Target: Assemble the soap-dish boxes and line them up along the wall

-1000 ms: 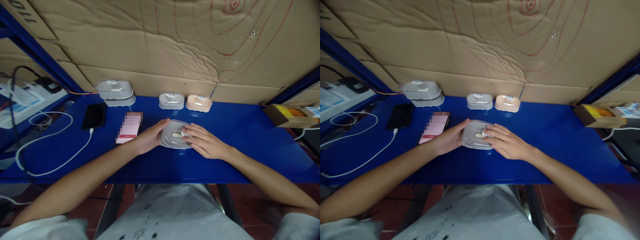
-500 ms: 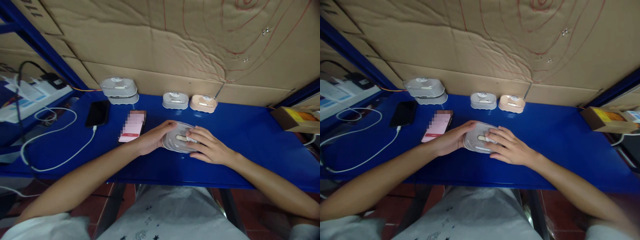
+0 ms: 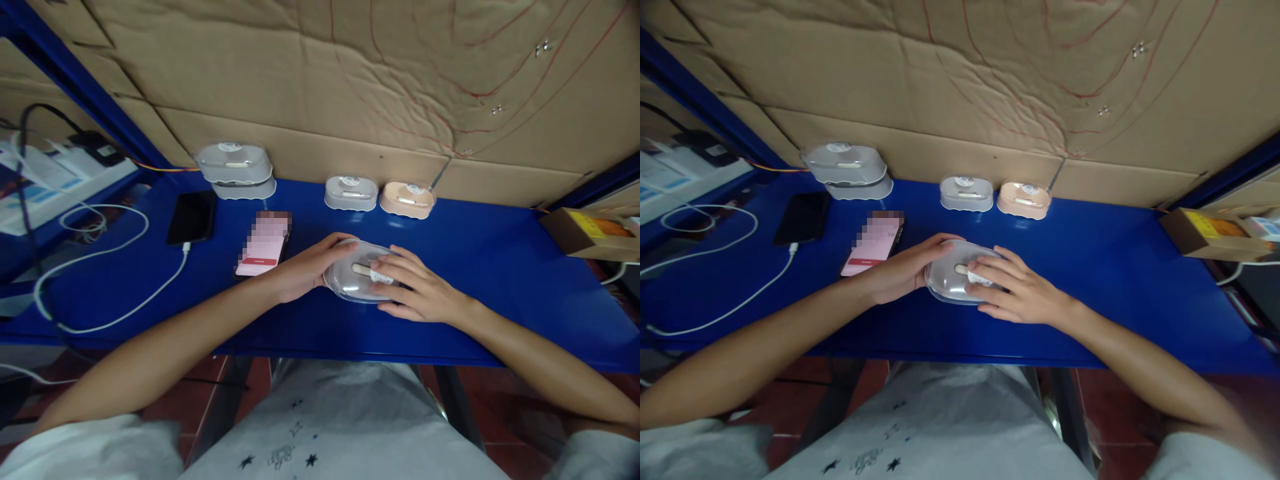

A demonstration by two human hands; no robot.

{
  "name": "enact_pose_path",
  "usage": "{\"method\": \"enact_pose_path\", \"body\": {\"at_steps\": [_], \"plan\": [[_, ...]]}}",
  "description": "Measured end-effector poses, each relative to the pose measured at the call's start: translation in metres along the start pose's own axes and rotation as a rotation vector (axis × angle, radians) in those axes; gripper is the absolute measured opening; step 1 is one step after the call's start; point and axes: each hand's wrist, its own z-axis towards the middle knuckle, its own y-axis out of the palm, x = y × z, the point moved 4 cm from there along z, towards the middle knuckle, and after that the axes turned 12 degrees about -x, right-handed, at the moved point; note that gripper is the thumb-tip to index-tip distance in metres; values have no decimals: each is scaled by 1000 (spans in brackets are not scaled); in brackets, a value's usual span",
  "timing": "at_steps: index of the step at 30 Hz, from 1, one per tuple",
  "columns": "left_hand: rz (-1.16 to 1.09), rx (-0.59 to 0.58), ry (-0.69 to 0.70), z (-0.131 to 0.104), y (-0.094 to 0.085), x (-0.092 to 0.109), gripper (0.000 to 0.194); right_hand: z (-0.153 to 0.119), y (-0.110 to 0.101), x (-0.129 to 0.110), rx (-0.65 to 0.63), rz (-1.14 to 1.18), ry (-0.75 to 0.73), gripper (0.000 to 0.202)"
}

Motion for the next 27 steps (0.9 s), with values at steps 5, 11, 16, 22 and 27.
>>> {"method": "enact_pose_path", "body": {"at_steps": [5,11,16,22,27], "plan": [[-43,-15,50,4,-1,-3,42,-2,2,11,20,102,88,60],[-27,2,40,1,3,-1,39,-4,2,11,-4,46,84,60],[5,11,46,-1,4,1,37,-1,1,5,7,-5,44,57],[-40,30,76,5,-1,-3,34,1,6,9,-18,64,126,61],[-48,-8,-5,11,-8,-8,34,2,9,13,-30,219,185,62]]}}
